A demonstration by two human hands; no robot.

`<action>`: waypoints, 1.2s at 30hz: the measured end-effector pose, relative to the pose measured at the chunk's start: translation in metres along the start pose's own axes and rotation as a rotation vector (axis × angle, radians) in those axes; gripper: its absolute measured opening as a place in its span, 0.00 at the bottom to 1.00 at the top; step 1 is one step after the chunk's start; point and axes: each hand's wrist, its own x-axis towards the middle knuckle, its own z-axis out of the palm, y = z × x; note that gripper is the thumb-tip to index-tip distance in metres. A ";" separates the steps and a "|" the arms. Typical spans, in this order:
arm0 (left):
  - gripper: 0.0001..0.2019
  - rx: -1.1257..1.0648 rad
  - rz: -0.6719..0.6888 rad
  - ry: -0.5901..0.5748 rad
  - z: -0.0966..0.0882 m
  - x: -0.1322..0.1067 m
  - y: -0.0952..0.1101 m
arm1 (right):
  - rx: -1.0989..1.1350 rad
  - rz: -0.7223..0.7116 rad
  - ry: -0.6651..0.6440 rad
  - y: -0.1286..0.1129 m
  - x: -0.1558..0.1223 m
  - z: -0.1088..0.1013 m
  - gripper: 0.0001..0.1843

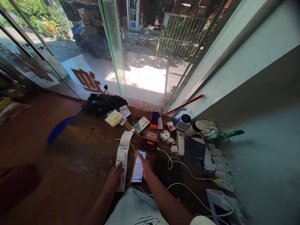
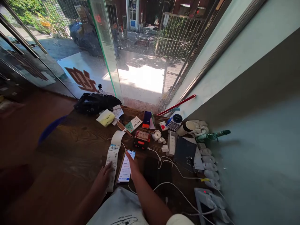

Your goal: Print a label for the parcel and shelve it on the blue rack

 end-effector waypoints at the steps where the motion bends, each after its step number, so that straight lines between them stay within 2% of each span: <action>1: 0.24 0.022 0.016 0.011 0.000 -0.006 -0.002 | -0.005 0.018 0.014 0.001 -0.001 -0.001 0.21; 4: 0.23 0.087 0.058 0.037 0.001 -0.018 -0.003 | -0.016 0.072 0.025 0.002 -0.003 -0.005 0.20; 7: 0.21 0.149 0.082 0.072 0.003 -0.020 -0.002 | -0.028 0.097 0.035 0.002 -0.006 -0.009 0.20; 16: 0.18 0.197 0.033 0.126 0.006 0.016 -0.006 | -0.095 0.079 0.099 0.004 -0.005 -0.013 0.18; 19: 0.18 0.188 0.009 0.132 0.002 0.019 -0.004 | -0.075 0.118 0.042 0.000 -0.007 -0.014 0.19; 26: 0.20 0.152 -0.087 0.101 -0.006 0.015 0.008 | 0.057 0.161 -0.287 -0.017 -0.033 -0.016 0.19; 29: 0.22 0.125 -0.104 0.075 -0.008 0.010 0.010 | 0.069 0.149 -0.379 -0.018 -0.043 -0.020 0.20; 32: 0.24 0.098 -0.126 0.055 -0.008 0.002 0.010 | 0.065 0.119 -0.374 -0.013 -0.046 -0.024 0.17; 36: 0.22 0.051 -0.097 0.030 -0.007 -0.009 0.006 | 0.051 0.023 -0.293 -0.007 -0.047 -0.029 0.11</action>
